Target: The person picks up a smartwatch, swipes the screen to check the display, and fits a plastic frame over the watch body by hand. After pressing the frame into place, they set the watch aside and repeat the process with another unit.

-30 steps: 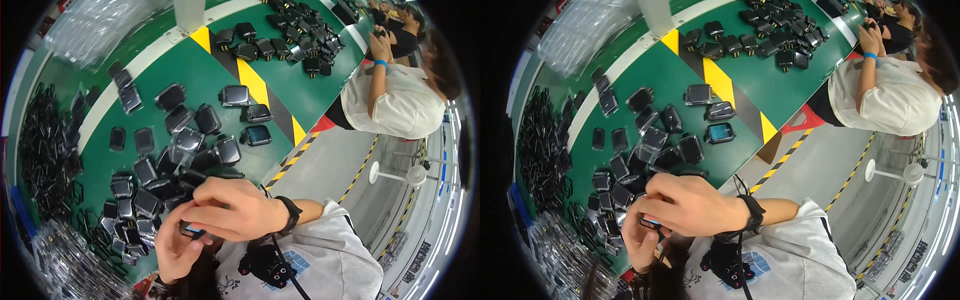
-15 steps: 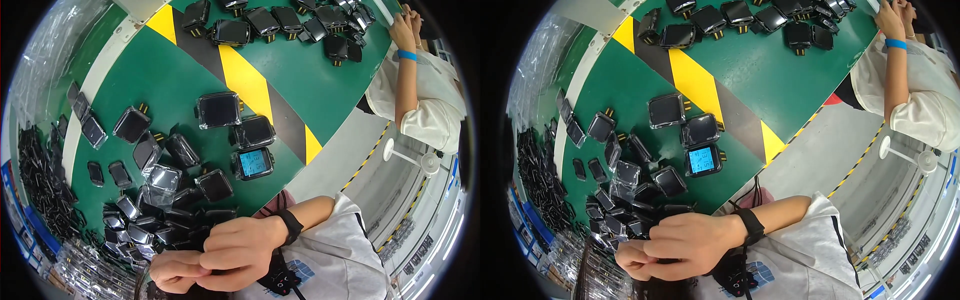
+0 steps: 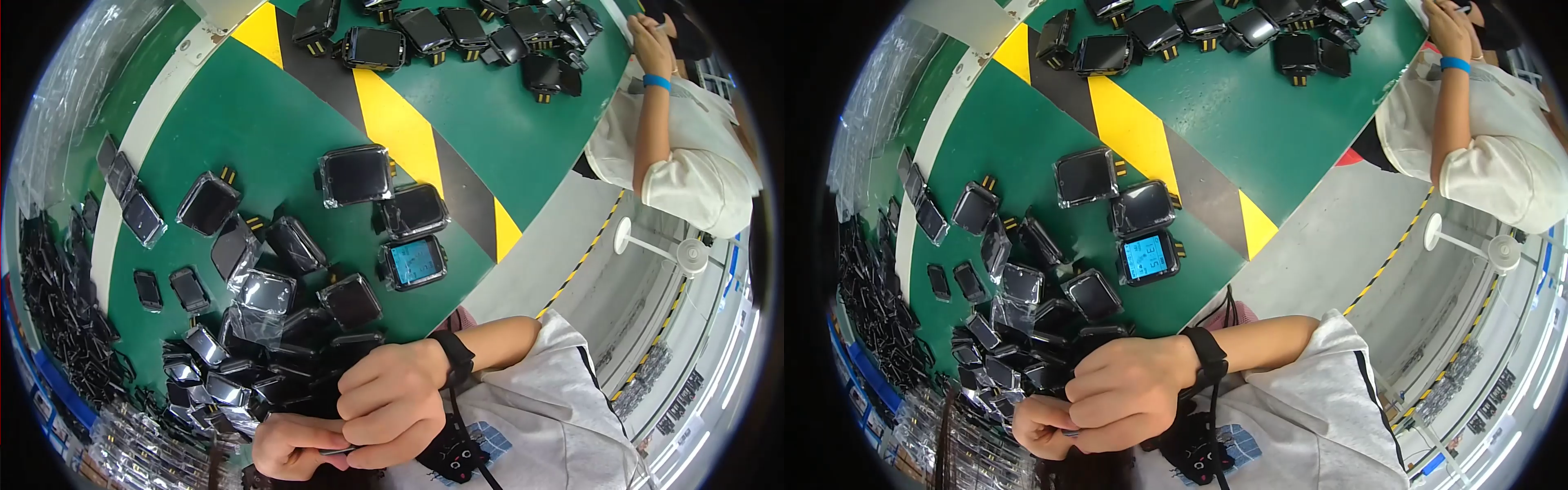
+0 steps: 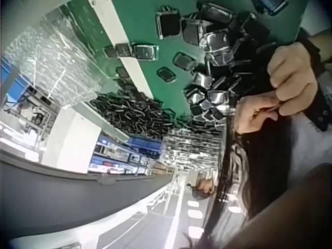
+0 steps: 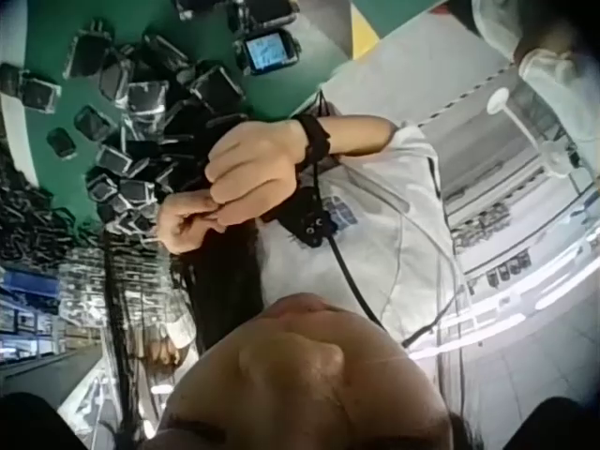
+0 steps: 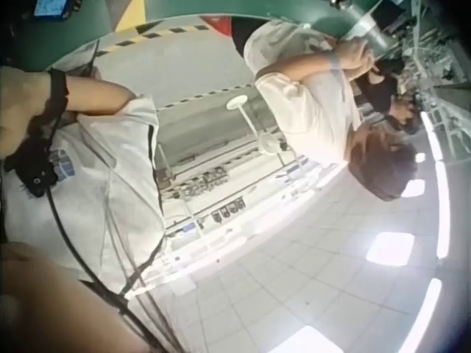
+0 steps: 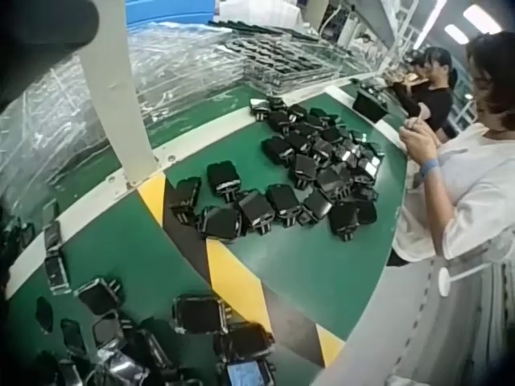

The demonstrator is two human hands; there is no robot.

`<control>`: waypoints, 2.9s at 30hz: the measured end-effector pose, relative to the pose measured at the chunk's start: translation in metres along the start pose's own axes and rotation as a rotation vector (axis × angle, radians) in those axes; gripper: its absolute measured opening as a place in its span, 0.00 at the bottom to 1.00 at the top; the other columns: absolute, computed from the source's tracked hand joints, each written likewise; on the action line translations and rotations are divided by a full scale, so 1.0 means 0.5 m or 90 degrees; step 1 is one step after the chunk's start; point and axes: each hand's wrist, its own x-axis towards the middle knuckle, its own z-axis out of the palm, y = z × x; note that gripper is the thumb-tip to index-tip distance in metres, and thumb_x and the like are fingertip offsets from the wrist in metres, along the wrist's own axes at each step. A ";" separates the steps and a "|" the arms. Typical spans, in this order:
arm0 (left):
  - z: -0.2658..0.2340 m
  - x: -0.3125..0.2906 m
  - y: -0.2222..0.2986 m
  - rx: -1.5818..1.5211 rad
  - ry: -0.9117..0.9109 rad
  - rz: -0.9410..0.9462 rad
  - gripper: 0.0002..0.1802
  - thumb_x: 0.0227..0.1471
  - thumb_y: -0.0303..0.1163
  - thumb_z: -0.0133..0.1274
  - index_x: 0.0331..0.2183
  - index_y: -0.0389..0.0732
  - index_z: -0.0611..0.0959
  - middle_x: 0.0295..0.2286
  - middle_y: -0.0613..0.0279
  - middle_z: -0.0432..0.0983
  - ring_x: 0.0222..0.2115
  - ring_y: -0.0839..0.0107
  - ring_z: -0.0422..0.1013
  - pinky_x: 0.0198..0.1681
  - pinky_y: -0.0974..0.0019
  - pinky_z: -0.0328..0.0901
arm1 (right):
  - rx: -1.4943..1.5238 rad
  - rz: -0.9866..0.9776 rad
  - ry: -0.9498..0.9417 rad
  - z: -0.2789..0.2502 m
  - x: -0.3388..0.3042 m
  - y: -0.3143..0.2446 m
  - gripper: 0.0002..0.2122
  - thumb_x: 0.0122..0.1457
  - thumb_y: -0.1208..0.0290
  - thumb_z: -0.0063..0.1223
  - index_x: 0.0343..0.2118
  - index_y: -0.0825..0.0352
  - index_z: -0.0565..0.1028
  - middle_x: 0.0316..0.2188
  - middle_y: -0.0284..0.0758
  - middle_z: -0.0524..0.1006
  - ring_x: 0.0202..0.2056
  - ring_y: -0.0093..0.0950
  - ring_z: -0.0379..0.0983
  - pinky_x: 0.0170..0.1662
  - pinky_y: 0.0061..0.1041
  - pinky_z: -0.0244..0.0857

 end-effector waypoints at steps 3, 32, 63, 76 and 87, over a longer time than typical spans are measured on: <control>-0.016 0.002 -0.014 0.025 -0.085 0.091 0.16 0.41 0.17 0.62 0.33 0.34 0.73 0.25 0.47 0.78 0.24 0.67 0.77 0.27 0.71 0.70 | -0.022 -0.006 -0.006 -0.002 -0.003 -0.002 0.06 0.52 0.78 0.52 0.32 0.74 0.73 0.25 0.40 0.70 0.17 0.27 0.64 0.17 0.21 0.55; -0.055 -0.291 -0.156 -0.400 0.825 0.568 0.27 0.60 0.32 0.43 0.56 0.29 0.59 0.51 0.45 0.61 0.55 0.53 0.59 0.55 0.67 0.63 | -0.390 0.193 -0.644 0.325 0.224 0.100 0.09 0.50 0.76 0.55 0.35 0.68 0.71 0.28 0.38 0.71 0.33 0.38 0.70 0.34 0.33 0.66; -0.004 -0.163 -0.045 -0.491 0.659 0.547 0.28 0.51 0.16 0.48 0.53 0.31 0.59 0.49 0.43 0.65 0.52 0.52 0.63 0.55 0.57 0.62 | -0.384 0.167 -0.620 0.218 0.291 -0.009 0.21 0.40 0.76 0.65 0.42 0.68 0.75 0.38 0.41 0.70 0.30 0.29 0.71 0.33 0.24 0.67; 0.030 -0.130 -0.024 -0.433 0.572 0.533 0.31 0.46 0.11 0.50 0.52 0.31 0.60 0.48 0.43 0.66 0.48 0.57 0.68 0.52 0.59 0.64 | -0.417 -0.036 -0.491 0.180 0.178 -0.027 0.19 0.38 0.72 0.66 0.38 0.69 0.79 0.37 0.39 0.70 0.30 0.29 0.70 0.27 0.21 0.66; 0.020 -0.133 -0.027 -0.348 0.585 0.543 0.30 0.43 0.08 0.51 0.49 0.31 0.62 0.47 0.44 0.67 0.44 0.59 0.71 0.46 0.62 0.69 | -0.111 0.151 -0.364 0.118 0.174 -0.036 0.10 0.41 0.79 0.63 0.30 0.63 0.79 0.34 0.35 0.71 0.38 0.35 0.69 0.34 0.27 0.66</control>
